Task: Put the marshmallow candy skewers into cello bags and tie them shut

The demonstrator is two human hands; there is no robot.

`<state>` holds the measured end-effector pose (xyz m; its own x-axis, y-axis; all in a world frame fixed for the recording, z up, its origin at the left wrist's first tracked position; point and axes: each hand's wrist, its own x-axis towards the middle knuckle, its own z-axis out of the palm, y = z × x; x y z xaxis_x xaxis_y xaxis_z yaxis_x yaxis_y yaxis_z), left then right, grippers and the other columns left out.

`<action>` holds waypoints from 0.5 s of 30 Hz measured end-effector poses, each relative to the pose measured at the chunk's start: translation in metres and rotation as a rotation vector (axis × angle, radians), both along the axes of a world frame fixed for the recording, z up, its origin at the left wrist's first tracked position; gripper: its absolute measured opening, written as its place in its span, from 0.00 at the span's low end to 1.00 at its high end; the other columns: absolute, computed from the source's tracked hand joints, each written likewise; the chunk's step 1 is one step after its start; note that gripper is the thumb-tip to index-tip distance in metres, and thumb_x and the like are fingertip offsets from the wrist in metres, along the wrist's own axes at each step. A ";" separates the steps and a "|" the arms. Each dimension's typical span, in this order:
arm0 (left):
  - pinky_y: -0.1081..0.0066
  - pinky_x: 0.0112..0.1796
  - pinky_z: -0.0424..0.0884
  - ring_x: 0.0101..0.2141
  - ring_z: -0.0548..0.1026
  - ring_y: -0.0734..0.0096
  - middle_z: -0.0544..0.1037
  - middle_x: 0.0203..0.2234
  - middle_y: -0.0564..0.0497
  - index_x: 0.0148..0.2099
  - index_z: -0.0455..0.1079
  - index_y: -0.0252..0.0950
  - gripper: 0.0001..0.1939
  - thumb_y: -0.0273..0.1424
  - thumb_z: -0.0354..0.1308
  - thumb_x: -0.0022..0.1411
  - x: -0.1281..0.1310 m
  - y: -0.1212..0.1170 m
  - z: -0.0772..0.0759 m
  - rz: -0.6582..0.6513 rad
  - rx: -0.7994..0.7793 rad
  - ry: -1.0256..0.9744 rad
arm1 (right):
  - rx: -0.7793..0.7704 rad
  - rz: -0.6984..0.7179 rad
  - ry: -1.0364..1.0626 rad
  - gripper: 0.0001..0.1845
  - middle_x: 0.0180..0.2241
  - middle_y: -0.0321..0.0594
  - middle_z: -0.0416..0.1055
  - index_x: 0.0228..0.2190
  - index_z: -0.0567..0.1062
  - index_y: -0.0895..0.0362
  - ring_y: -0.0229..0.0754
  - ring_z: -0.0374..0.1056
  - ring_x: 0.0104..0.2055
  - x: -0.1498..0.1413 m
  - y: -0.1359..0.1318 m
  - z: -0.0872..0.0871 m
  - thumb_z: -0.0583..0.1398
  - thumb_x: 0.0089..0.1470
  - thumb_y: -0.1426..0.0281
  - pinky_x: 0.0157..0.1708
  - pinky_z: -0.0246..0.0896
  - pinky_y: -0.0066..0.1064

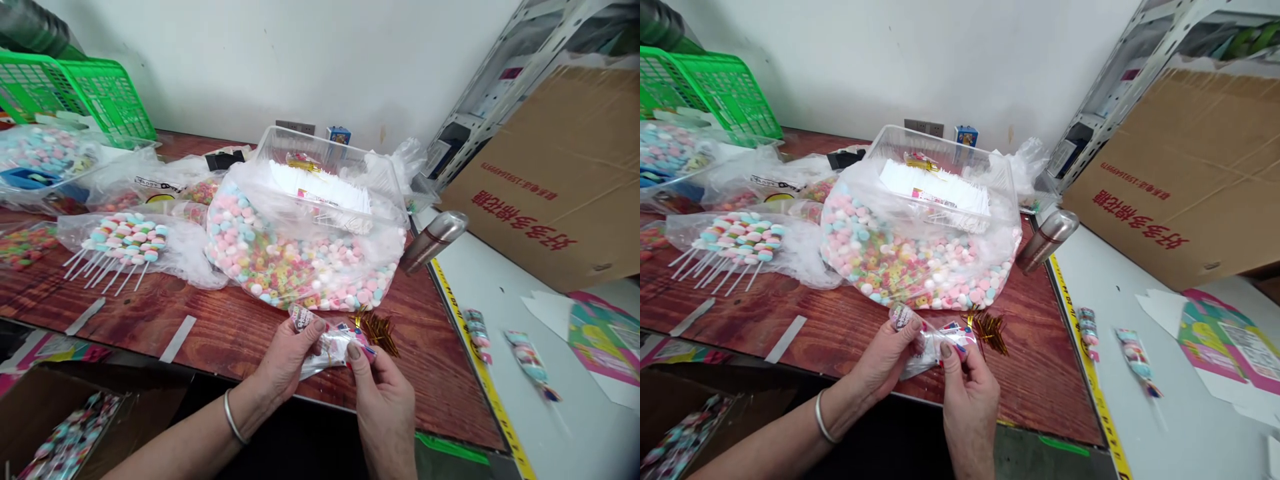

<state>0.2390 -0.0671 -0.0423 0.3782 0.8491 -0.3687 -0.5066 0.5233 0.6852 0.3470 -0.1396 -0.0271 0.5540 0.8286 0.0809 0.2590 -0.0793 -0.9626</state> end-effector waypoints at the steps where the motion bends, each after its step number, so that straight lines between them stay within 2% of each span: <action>1: 0.76 0.26 0.65 0.21 0.66 0.79 0.69 0.20 0.56 0.29 0.67 0.33 0.20 0.40 0.72 0.45 -0.001 0.001 -0.001 -0.017 -0.017 -0.051 | -0.008 0.008 -0.042 0.19 0.22 0.34 0.70 0.25 0.75 0.58 0.37 0.64 0.25 0.000 0.000 -0.001 0.60 0.55 0.55 0.25 0.59 0.26; 3: 0.78 0.25 0.65 0.21 0.66 0.80 0.70 0.21 0.57 0.30 0.66 0.34 0.19 0.36 0.73 0.44 -0.002 0.003 -0.003 -0.004 -0.071 -0.146 | -0.025 0.025 -0.121 0.20 0.19 0.33 0.66 0.20 0.72 0.57 0.36 0.61 0.22 0.000 -0.001 -0.005 0.60 0.55 0.56 0.23 0.57 0.25; 5: 0.79 0.22 0.64 0.20 0.66 0.82 0.69 0.20 0.59 0.29 0.65 0.34 0.20 0.33 0.74 0.43 -0.003 0.007 -0.005 0.066 -0.154 -0.211 | 0.008 0.013 -0.174 0.18 0.21 0.33 0.67 0.22 0.72 0.57 0.36 0.63 0.24 0.000 -0.003 -0.008 0.60 0.56 0.57 0.25 0.58 0.27; 7: 0.80 0.21 0.64 0.20 0.67 0.82 0.71 0.21 0.58 0.31 0.65 0.34 0.20 0.31 0.74 0.43 -0.005 0.012 -0.008 0.130 -0.238 -0.266 | 0.105 -0.043 -0.235 0.12 0.29 0.36 0.71 0.33 0.74 0.57 0.40 0.68 0.30 -0.001 -0.004 -0.009 0.61 0.56 0.60 0.33 0.63 0.31; 9: 0.81 0.21 0.65 0.21 0.69 0.82 0.73 0.23 0.58 0.33 0.66 0.34 0.19 0.29 0.74 0.44 -0.008 0.016 -0.011 0.171 -0.284 -0.304 | 0.240 -0.093 -0.353 0.16 0.38 0.41 0.71 0.43 0.72 0.56 0.44 0.69 0.39 -0.003 -0.004 -0.006 0.63 0.55 0.62 0.43 0.64 0.37; 10: 0.81 0.20 0.65 0.21 0.69 0.82 0.73 0.23 0.58 0.34 0.67 0.34 0.18 0.28 0.73 0.45 -0.009 0.017 -0.011 0.181 -0.291 -0.316 | 0.295 -0.100 -0.427 0.17 0.41 0.43 0.70 0.45 0.71 0.55 0.45 0.68 0.43 -0.005 -0.003 -0.004 0.63 0.54 0.63 0.46 0.63 0.40; 13: 0.80 0.21 0.66 0.22 0.70 0.81 0.73 0.23 0.57 0.35 0.68 0.34 0.15 0.27 0.71 0.49 -0.011 0.016 -0.012 0.170 -0.275 -0.336 | 0.352 -0.070 -0.576 0.15 0.45 0.46 0.68 0.43 0.73 0.55 0.48 0.65 0.49 -0.011 0.000 0.001 0.63 0.55 0.63 0.49 0.61 0.42; 15: 0.79 0.22 0.67 0.23 0.71 0.80 0.73 0.23 0.57 0.35 0.68 0.34 0.15 0.28 0.71 0.49 -0.012 0.013 -0.011 0.160 -0.247 -0.335 | 0.306 -0.040 -0.556 0.14 0.47 0.47 0.67 0.42 0.74 0.55 0.49 0.65 0.50 -0.014 0.003 0.000 0.62 0.55 0.63 0.50 0.61 0.43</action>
<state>0.2275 -0.0536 -0.0533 0.3827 0.8084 -0.4473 -0.7672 0.5478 0.3336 0.3334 -0.1365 -0.0268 0.3910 0.7022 0.5949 0.7293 0.1579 -0.6658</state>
